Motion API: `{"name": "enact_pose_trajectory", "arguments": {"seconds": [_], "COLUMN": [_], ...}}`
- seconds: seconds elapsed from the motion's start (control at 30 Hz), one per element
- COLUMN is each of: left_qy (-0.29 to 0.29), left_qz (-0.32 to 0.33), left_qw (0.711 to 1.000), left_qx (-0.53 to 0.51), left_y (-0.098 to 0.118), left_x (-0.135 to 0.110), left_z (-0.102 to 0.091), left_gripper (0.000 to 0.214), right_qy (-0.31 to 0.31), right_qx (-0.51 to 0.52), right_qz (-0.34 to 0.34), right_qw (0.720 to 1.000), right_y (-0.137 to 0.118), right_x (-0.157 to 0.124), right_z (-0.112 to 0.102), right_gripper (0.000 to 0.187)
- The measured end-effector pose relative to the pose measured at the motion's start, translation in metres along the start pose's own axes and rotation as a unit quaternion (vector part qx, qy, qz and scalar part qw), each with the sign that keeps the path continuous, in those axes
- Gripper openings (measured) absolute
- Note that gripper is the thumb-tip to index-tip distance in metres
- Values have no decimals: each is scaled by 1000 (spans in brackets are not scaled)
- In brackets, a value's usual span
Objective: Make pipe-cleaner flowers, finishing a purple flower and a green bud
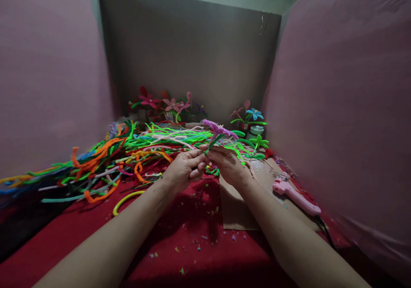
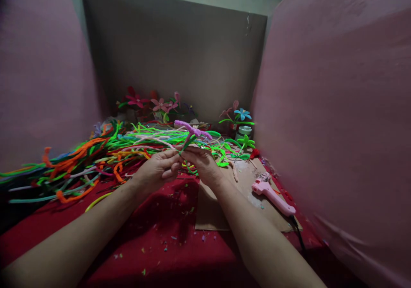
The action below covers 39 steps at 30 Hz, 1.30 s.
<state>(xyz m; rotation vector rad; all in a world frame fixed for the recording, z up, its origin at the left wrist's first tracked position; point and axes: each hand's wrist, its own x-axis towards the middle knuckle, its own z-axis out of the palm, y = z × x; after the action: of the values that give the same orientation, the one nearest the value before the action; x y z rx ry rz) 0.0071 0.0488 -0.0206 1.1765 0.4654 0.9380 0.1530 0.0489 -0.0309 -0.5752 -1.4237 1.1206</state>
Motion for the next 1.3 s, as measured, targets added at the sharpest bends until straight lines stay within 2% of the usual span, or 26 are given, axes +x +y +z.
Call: {"name": "enact_pose_trajectory", "arguments": {"seconds": [0.23,0.4,0.5,0.6,0.63,0.67,0.73,0.8,0.83,0.9,0.97,1.1,1.2,1.23,1.3], "left_qy": [-54,-57,-38,31,66,105,165,185,185,179,178,172,169,169,169], "left_qz": [-45,-61,-55,-10,18,52,122,175,187,191,193,186,169,167,178], "left_qw": [995,993,997,993,978,949,854,753,716,670,649,637,606,604,630], "left_qx": [-76,-79,-38,114,198,293,478,607,647,695,714,728,759,761,737], "left_y": [-1,-2,-2,-5,-7,-10,-15,-20,-21,-23,-22,-19,-18,-18,-18], "left_x": [-2,-3,-1,0,1,1,1,1,0,0,0,0,-3,-4,-5], "left_z": [-2,-2,-1,1,2,2,2,1,-1,-4,-6,-7,-3,-2,-2], "left_gripper": [7,5,10,16,17,18,16,18,20,21,22,22,20,20,17], "right_qy": [-57,-45,-10,12,24,43,91,132,147,164,173,174,182,189,202], "right_qx": [100,58,54,43,32,20,0,-20,-32,-51,-62,-99,-108,-99,-84], "right_qz": [66,51,38,30,28,24,22,22,19,12,5,-13,-24,-24,-20], "right_qw": [991,996,998,999,999,999,996,991,988,985,983,980,977,977,976], "right_y": [-2,-1,1,7,9,11,14,16,16,17,17,17,15,15,15], "right_x": [1,1,-1,-2,-3,-3,-3,-4,-4,-4,-3,-3,-4,-4,-5], "right_z": [-5,-5,-1,4,6,8,10,12,13,14,15,17,19,20,21], "right_gripper": [21,17,15,19,20,21,21,19,19,18,19,21,21,22,24]}}
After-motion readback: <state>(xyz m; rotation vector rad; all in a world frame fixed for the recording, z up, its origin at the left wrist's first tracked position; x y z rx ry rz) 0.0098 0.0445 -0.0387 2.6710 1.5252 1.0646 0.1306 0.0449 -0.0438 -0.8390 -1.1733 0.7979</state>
